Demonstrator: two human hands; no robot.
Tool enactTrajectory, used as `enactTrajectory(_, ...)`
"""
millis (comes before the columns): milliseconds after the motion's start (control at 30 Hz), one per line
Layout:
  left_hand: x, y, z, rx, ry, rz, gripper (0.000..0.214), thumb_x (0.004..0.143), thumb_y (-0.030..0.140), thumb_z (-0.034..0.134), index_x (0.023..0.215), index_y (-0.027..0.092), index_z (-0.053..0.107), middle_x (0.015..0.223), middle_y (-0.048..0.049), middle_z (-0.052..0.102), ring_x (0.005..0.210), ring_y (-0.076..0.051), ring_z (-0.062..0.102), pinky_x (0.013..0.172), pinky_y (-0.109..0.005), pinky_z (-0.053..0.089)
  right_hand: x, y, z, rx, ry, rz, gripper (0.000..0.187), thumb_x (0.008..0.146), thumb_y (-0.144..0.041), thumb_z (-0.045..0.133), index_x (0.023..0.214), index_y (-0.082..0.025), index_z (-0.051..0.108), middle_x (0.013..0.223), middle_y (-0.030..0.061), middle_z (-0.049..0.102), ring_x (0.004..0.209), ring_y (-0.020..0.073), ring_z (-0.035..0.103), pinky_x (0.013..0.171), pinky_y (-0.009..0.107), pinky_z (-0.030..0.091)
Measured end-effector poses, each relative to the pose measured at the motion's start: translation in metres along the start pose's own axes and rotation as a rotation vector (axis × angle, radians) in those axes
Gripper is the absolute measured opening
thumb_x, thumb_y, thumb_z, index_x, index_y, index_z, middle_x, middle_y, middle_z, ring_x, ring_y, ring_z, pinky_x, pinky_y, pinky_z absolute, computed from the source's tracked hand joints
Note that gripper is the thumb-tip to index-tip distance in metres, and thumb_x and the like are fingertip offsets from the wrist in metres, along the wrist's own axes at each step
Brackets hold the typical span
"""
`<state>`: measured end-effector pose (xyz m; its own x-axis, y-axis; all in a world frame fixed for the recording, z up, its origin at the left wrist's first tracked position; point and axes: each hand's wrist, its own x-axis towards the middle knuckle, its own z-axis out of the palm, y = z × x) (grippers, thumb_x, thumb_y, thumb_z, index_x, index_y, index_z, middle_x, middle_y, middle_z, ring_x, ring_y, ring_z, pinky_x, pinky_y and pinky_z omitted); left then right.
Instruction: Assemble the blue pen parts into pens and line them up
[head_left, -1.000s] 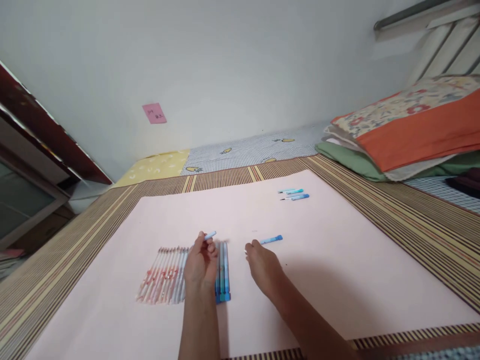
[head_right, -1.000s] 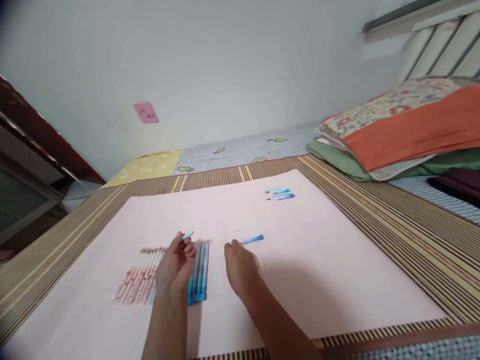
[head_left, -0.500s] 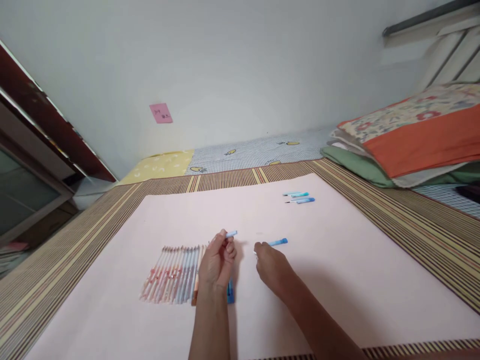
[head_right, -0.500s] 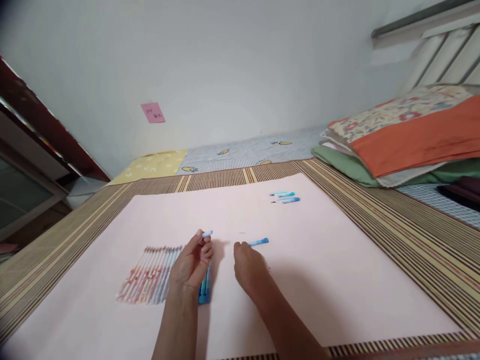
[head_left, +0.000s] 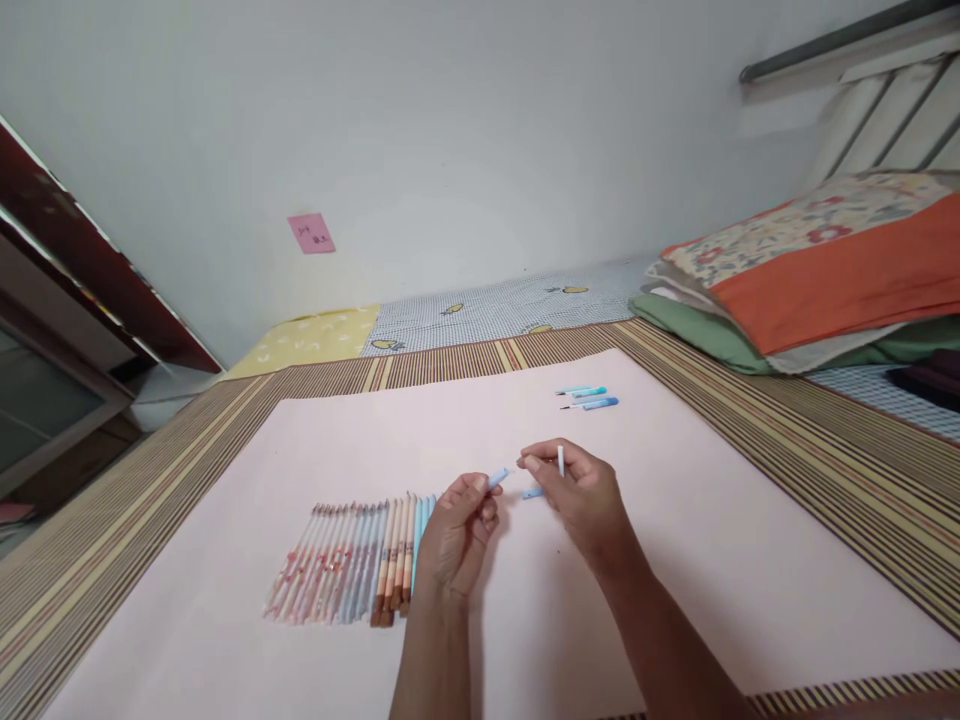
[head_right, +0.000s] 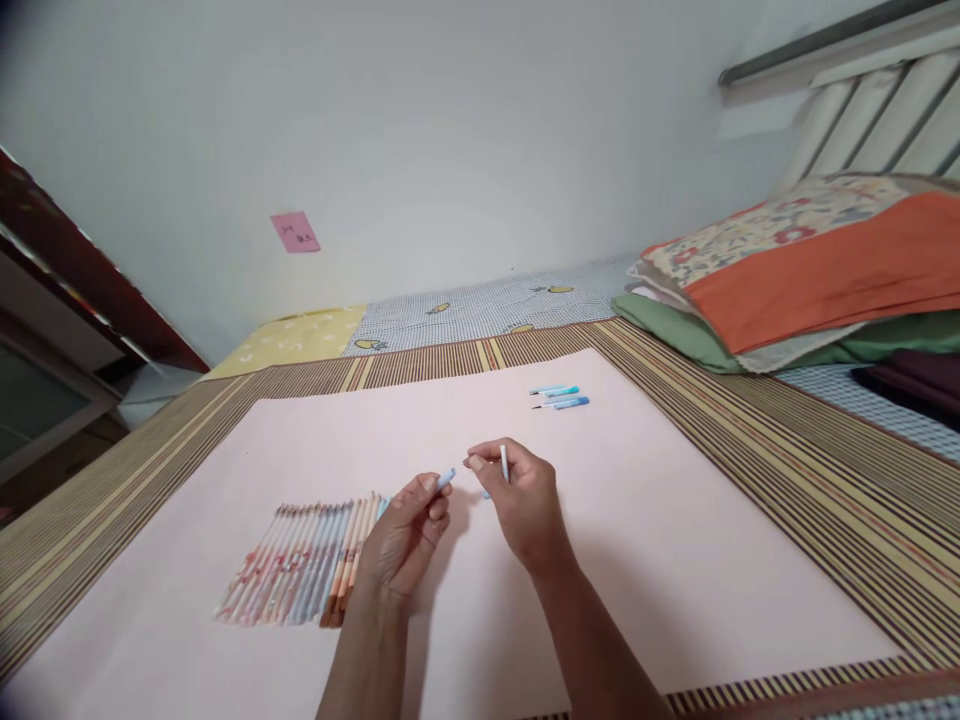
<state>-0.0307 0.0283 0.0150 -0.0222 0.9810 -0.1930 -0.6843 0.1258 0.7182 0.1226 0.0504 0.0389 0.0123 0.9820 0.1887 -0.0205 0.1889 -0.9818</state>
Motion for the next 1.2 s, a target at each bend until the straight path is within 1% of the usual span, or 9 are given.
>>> enactTrajectory(233,0.001,-0.004,-0.001,-0.019,-0.066,-0.016,0.031,0.067,0.028,0.088,0.070,0.012,0.062,0.073,-0.0027,0.066,0.052,-0.003,0.045,0.051,-0.015,0.037,-0.006,-0.006,0.005,-0.152,-0.068,-0.050,0.021,0.085,-0.038,0.064,0.084,-0.019,0.070,0.062,-0.0018,0.055,0.059,0.0140,0.045,0.054,0.025,0.037)
enactTrajectory(367,-0.001,-0.003,0.000,0.004,-0.086,0.000,0.030,0.069,0.030,0.087,0.069,0.013,0.062,0.075,-0.0027,0.066,0.052,-0.004,0.045,0.052,-0.016,0.035,-0.008,-0.013,0.004,-0.194,-0.126,-0.122,0.018,0.088,-0.033,0.060,0.087,-0.019,0.071,0.075,0.0018,0.066,0.068,0.0160,0.055,0.061,0.026,0.043)
enactTrajectory(500,-0.003,-0.002,-0.001,0.177,-0.148,0.064,0.028,0.075,0.034,0.083,0.088,0.013,0.071,0.076,-0.0032,0.066,0.055,-0.007,0.046,0.055,-0.020,0.035,-0.008,-0.019,0.001,-0.213,-0.171,-0.220,0.019,0.091,-0.029,0.057,0.092,-0.020,0.073,0.089,0.0045,0.071,0.081,0.0183,0.063,0.072,0.027,0.047)
enactTrajectory(600,-0.005,-0.002,0.001,0.271,-0.223,0.086,0.034,0.079,0.037,0.080,0.101,0.012,0.073,0.073,-0.0030,0.064,0.058,-0.009,0.047,0.058,-0.022,0.035,-0.007,-0.018,-0.003,-0.181,-0.175,-0.182,0.023,0.093,-0.036,0.058,0.097,-0.019,0.073,0.089,0.0046,0.071,0.078,0.0177,0.063,0.071,0.028,0.047)
enactTrajectory(667,-0.007,-0.004,0.003,0.284,-0.258,0.082,0.032,0.080,0.039,0.079,0.097,0.012,0.072,0.072,-0.0029,0.063,0.059,-0.009,0.047,0.060,-0.023,0.034,-0.004,-0.016,-0.008,-0.132,-0.140,-0.121,0.032,0.095,-0.044,0.054,0.097,-0.017,0.072,0.079,0.0038,0.068,0.067,0.0159,0.059,0.062,0.027,0.046)
enactTrajectory(767,-0.009,-0.005,0.008,0.292,-0.290,0.070,0.028,0.081,0.039,0.077,0.091,0.014,0.070,0.076,-0.0036,0.064,0.062,-0.010,0.048,0.063,-0.024,0.036,0.000,-0.013,-0.016,-0.065,-0.024,-0.069,0.045,0.097,-0.052,0.047,0.087,-0.016,0.071,0.059,-0.0004,0.054,0.053,0.0141,0.048,0.051,0.026,0.040)
enactTrajectory(900,-0.011,-0.005,0.013,0.305,-0.311,0.075,0.024,0.083,0.036,0.076,0.091,0.016,0.066,0.083,-0.0064,0.067,0.072,-0.015,0.054,0.074,-0.027,0.041,0.003,-0.016,-0.028,-0.147,0.102,-0.162,0.047,0.097,-0.053,0.046,0.083,-0.017,0.073,0.068,0.0026,0.057,0.065,0.0165,0.053,0.060,0.028,0.043)
enactTrajectory(1033,-0.013,-0.002,0.015,0.339,-0.294,0.113,0.023,0.081,0.036,0.076,0.090,0.016,0.067,0.083,-0.0079,0.067,0.079,-0.018,0.056,0.079,-0.029,0.042,-0.001,-0.027,-0.034,-0.117,0.116,-0.151,0.046,0.099,-0.053,0.045,0.087,-0.017,0.071,0.056,-0.0031,0.043,0.050,0.0126,0.040,0.049,0.026,0.034)
enactTrajectory(1200,-0.014,-0.001,0.017,0.408,-0.290,0.139,0.020,0.083,0.034,0.074,0.088,0.016,0.066,0.082,-0.0074,0.067,0.079,-0.019,0.057,0.081,-0.031,0.042,-0.010,-0.039,-0.028,-0.041,0.154,-0.194,0.043,0.099,-0.052,0.045,0.083,-0.018,0.067,0.062,0.0008,0.054,0.052,0.0128,0.048,0.049,0.025,0.039)
